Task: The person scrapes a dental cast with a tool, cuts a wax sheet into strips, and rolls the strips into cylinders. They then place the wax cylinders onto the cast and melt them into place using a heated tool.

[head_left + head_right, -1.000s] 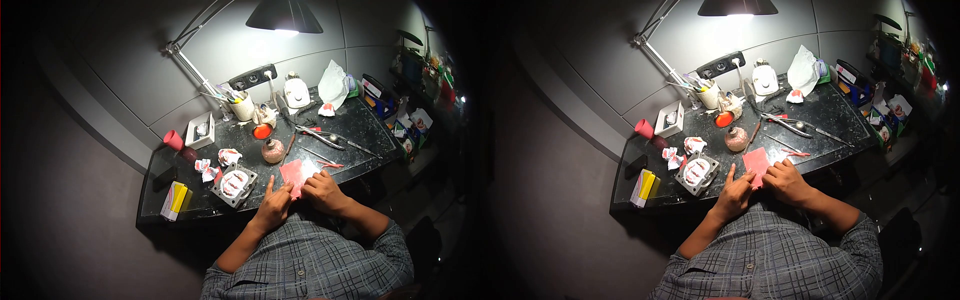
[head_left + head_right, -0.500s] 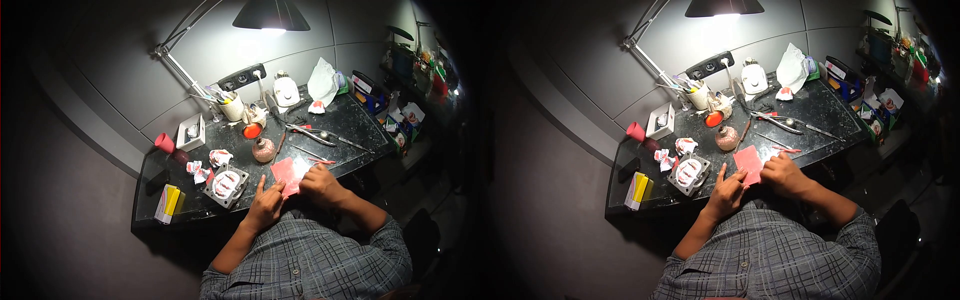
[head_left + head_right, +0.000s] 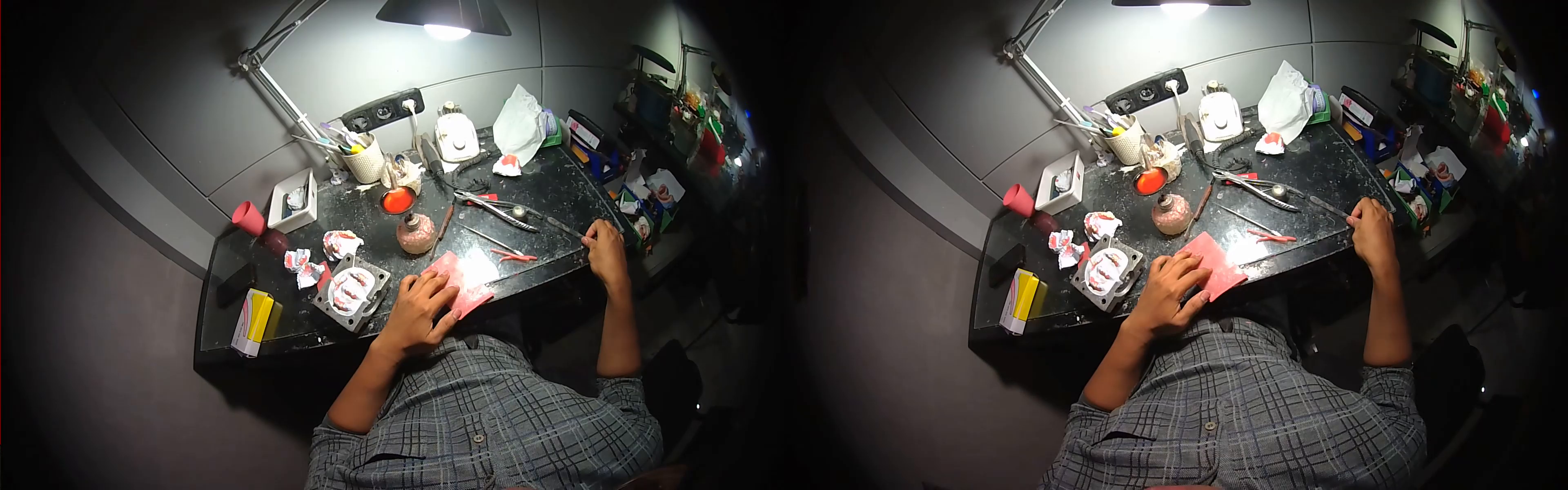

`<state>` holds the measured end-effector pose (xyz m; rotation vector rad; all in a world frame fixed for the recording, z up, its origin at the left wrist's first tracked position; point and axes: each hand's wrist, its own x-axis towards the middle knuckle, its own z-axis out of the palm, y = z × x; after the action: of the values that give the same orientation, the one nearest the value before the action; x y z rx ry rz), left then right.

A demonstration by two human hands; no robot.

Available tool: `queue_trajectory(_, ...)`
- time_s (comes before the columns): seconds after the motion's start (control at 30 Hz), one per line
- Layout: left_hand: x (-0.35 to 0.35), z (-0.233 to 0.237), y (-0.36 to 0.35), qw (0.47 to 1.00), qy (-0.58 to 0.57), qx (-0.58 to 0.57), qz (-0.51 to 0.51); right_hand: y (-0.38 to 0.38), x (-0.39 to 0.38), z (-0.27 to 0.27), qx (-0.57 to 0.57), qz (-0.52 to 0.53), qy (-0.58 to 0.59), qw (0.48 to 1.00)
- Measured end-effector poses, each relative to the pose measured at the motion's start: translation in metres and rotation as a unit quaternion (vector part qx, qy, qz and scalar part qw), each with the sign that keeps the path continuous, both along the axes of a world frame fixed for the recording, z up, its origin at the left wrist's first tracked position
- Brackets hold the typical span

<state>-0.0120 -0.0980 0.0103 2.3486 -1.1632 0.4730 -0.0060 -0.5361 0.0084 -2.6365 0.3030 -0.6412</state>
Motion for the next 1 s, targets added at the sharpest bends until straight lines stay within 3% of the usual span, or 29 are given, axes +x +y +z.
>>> queue_trajectory(0.1, -0.013, 0.019, -0.006, 0.996, 0.054, 0.058, 0.043, -0.007, 0.0, 0.003, 0.031, 0.014, 0.03, 0.999)
queue_trajectory(0.17, -0.016, 0.017, -0.01, 0.996, 0.038, 0.052, 0.063, 0.0, -0.007, 0.015, 0.126, 0.034, 0.057, 0.99)
queue_trajectory(0.3, -0.015, 0.011, -0.012, 0.996, 0.022, 0.026, 0.078, -0.023, 0.002, -0.009, 0.144, 0.084, 0.049, 0.985)
queue_trajectory(0.33, -0.011, 0.008, -0.013, 0.997, -0.049, -0.003, 0.059, -0.03, 0.007, -0.018, 0.249, 0.164, 0.021, 0.954)
queue_trajectory(0.37, -0.009, 0.004, -0.013, 0.997, -0.047, -0.004, 0.059, -0.036, 0.011, -0.025, 0.35, 0.241, -0.007, 0.905)
queue_trajectory(0.4, -0.007, -0.001, -0.014, 0.997, -0.058, -0.004, 0.057, -0.04, 0.006, -0.011, 0.478, 0.248, 0.079, 0.839)
queue_trajectory(0.43, -0.006, -0.002, -0.015, 0.996, -0.071, -0.003, 0.055, -0.032, 0.003, -0.004, 0.478, 0.247, 0.079, 0.839)
queue_trajectory(0.5, -0.014, 0.007, -0.015, 0.996, -0.035, 0.026, 0.077, 0.002, -0.002, 0.005, 0.578, 0.308, 0.006, 0.756)
queue_trajectory(0.53, -0.018, 0.012, -0.015, 0.993, -0.001, 0.056, 0.1, 0.013, -0.004, 0.008, 0.543, 0.288, -0.008, 0.789)
queue_trajectory(0.67, -0.022, 0.013, -0.017, 0.989, 0.035, 0.074, 0.119, 0.058, -0.001, 0.015, 0.503, 0.299, -0.016, 0.811)
queue_trajectory(0.87, -0.013, -0.005, -0.022, 0.995, -0.06, 0.014, 0.074, 0.124, -0.003, 0.016, 0.411, 0.376, -0.023, 0.83)
queue_trajectory(0.97, -0.017, -0.005, -0.022, 0.997, -0.014, 0.03, 0.073, 0.156, -0.01, 0.023, 0.311, 0.378, -0.067, 0.869)
queue_trajectory(1.0, -0.019, -0.001, -0.022, 0.996, 0.013, 0.043, 0.075, 0.16, -0.007, 0.02, 0.216, 0.414, -0.114, 0.877)
